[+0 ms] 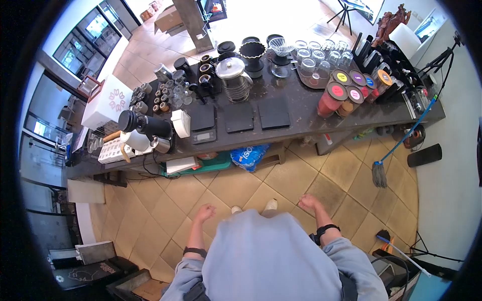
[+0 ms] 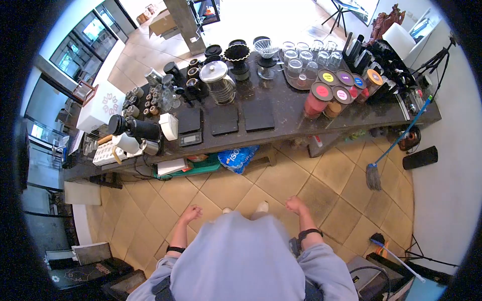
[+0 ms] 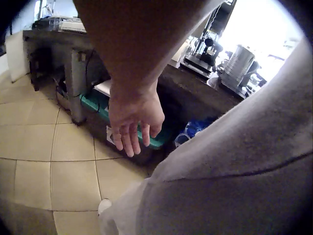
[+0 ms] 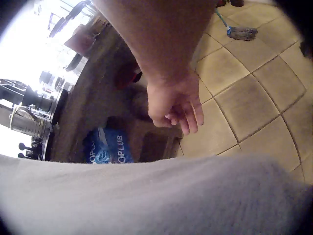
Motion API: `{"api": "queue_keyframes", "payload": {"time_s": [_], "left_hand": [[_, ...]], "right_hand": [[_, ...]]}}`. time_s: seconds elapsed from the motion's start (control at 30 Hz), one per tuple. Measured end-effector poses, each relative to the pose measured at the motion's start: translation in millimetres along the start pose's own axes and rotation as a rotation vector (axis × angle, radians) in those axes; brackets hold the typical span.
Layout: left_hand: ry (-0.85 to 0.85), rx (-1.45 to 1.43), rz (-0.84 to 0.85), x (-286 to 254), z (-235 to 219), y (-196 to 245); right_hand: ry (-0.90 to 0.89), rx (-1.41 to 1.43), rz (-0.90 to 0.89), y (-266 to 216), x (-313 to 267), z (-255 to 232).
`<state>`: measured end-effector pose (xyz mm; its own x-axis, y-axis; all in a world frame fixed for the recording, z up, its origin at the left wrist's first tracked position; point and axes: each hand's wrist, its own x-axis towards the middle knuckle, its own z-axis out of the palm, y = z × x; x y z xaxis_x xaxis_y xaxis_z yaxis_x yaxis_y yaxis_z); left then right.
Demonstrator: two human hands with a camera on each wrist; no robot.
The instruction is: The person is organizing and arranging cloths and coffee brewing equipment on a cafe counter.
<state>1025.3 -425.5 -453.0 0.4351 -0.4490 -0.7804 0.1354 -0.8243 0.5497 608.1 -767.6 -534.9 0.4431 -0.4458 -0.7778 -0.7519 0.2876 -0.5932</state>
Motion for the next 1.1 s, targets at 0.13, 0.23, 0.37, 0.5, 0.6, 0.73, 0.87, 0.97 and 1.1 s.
{"api": "queue_keyframes", "payload": {"time_s": [0.13,0.23,0.37,0.5,0.6,0.73,0.87,0.97,1.1], "left_hand": [[-0.027,0.031,0.053,-0.8,-4.8,3.2],[-0.049,-0.044,0.088,7.5,-18.2,-21.1],[0.012,-0.114,0.032,8.2,-28.5,-60.7],[0.034,-0.215,-0.097,3.6,-40.6,-118.2],[0.033,-0.272,-0.155,-0.9,-48.2,-154.2],[0.05,-0.305,-0.165,-8.1,-59.3,-180.1],[0.064,-0.389,-0.144,-6.9,-74.5,-203.1],[0.067,-0.382,-0.127,-0.3,-86.0,-216.1],[0.037,-0.387,-0.135,4.6,-107.9,-224.6]], "right_hand": [[-0.094,-0.282,-0.098,17.3,45.2,10.3],[-0.094,-0.084,0.008,-22.9,27.9,16.0],[-0.102,-0.342,0.009,-56.9,31.8,16.8],[-0.084,-0.341,-0.042,-102.5,27.2,31.2],[-0.082,-0.367,-0.047,-130.5,28.5,50.7],[-0.098,-0.537,-0.129,-151.7,38.6,85.6],[-0.158,-0.557,-0.106,-189.1,32.2,121.5],[-0.199,-0.73,-0.207,-211.6,30.6,143.1],[-0.221,-0.74,-0.254,-231.2,30.0,169.4]]}}
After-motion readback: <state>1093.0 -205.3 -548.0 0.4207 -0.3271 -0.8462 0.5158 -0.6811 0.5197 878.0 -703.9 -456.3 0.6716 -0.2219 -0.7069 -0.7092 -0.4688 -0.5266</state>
